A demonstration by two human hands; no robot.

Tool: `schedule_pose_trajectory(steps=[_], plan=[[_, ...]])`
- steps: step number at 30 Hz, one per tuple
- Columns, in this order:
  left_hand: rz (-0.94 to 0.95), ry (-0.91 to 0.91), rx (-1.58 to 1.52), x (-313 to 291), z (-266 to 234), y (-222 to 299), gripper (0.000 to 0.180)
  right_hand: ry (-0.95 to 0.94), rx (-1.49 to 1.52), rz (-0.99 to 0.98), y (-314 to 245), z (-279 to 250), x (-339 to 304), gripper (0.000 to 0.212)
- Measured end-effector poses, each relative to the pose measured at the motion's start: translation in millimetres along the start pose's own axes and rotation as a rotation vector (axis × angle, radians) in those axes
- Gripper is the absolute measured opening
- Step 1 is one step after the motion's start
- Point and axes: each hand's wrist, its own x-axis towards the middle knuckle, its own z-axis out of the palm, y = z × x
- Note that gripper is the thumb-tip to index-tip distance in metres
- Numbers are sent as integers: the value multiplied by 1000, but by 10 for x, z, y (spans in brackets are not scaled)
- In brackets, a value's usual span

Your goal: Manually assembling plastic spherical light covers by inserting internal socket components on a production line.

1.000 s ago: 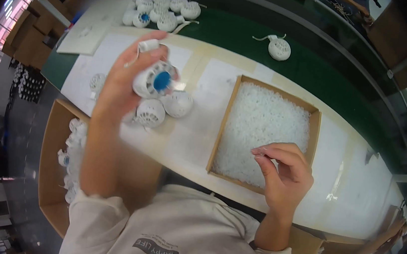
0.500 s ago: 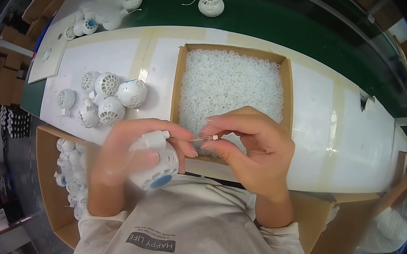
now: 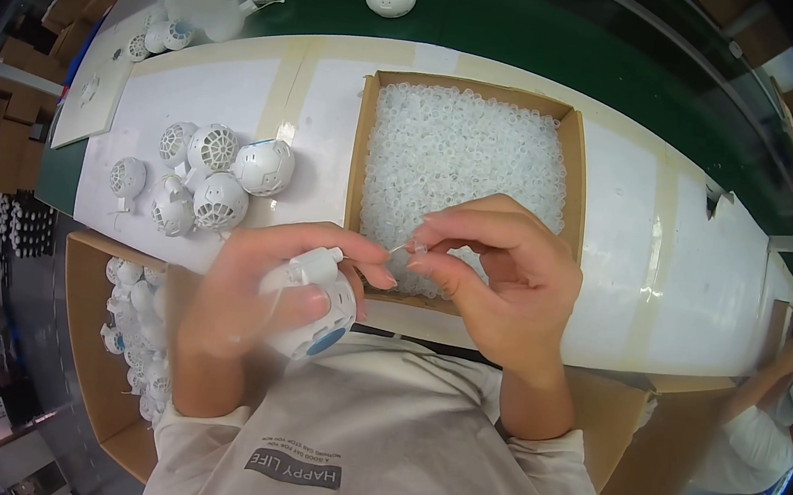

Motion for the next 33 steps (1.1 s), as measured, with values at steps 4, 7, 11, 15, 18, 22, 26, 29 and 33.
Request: schedule_pose_trajectory(steps=[4,7,11,15,18,22,26,29,33], plan=[[-26,-10,-8,-16,-24,-14,50,56,54,-1,57,21,-37,30],[-31,-11,-18,-24,-30,-19,50,49,74,18,40,32,-31,30],[-15,-28,-27,-24,-45,-31,49,7,101,84,43,60,-18,29],[-4,-56,-39,-27,-59,-67,50,6,164,134,40,79,-14,30],[-25,-57,-54,-25,-45,-99,54,-41,169,134,8,95,-18,31],[138,5,162,40,8,-158,60,-77,92,139,-13,138,-33,32],[218,-8,257,1,44,-210,68,15,208,400,-47,208,-89,31],[462,-103,501,28,-69,-323,65,33,256,316,-6,209,-130,32],[489,27,358,24,16,-365,54,1,309,151,48,180,-133,34]])
